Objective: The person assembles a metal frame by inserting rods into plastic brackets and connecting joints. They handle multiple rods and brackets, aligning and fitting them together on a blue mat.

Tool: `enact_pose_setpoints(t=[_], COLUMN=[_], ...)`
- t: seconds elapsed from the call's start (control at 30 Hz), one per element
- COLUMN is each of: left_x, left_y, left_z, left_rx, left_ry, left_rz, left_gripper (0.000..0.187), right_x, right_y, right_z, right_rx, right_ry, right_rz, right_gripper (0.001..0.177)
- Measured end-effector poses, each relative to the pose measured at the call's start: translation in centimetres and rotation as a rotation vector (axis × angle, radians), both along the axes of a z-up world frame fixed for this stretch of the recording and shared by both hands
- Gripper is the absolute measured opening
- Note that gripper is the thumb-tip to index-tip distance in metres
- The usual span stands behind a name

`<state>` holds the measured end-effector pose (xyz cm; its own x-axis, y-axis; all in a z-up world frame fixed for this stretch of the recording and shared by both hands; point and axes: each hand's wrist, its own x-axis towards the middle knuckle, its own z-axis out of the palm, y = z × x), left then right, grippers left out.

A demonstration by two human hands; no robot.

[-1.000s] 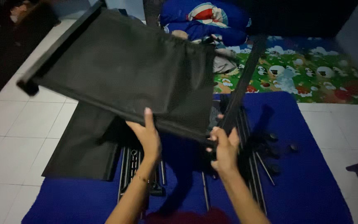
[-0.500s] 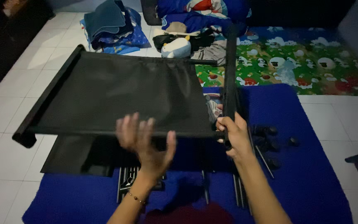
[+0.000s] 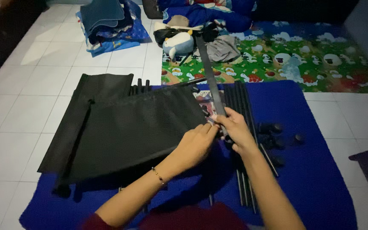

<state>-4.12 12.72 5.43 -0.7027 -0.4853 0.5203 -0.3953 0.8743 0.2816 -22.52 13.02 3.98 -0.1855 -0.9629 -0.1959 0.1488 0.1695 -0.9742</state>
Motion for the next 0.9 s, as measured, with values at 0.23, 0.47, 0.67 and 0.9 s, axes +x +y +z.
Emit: enact_pose_setpoints(t=[0.23, 0.47, 0.67, 0.9], left_x=[-1.9, -3.8, -4.9, -5.3], left_y=[-1.9, -2.9, -4.3, -4.2], left_z=[-4.8, -10.4, -13.2, -13.6], left_rx=[-0.059, 0.013, 0.108, 0.300], left_ry=[-0.034, -0.073, -0.156, -0.140], left_rz=[0.037, 0.082, 0.085, 0.039], left_gripper=[0.024, 0.016, 0.018, 0.023], right_x=[-1.1, -1.8, -1.2, -1.4], right_y=[-1.8, -2.0, -1.9, -1.8], right_z=[-5.4, -11.4, -14.6, -15.4], right_rx=[-0.048, -0.297, -0.078, -0.130], right_ry=[0.143, 0.611, 0.436, 0.420], right_rz=[-0.088, -0.245, -0.414, -0.334], right_gripper=[0.036, 0.038, 0.033, 0.032])
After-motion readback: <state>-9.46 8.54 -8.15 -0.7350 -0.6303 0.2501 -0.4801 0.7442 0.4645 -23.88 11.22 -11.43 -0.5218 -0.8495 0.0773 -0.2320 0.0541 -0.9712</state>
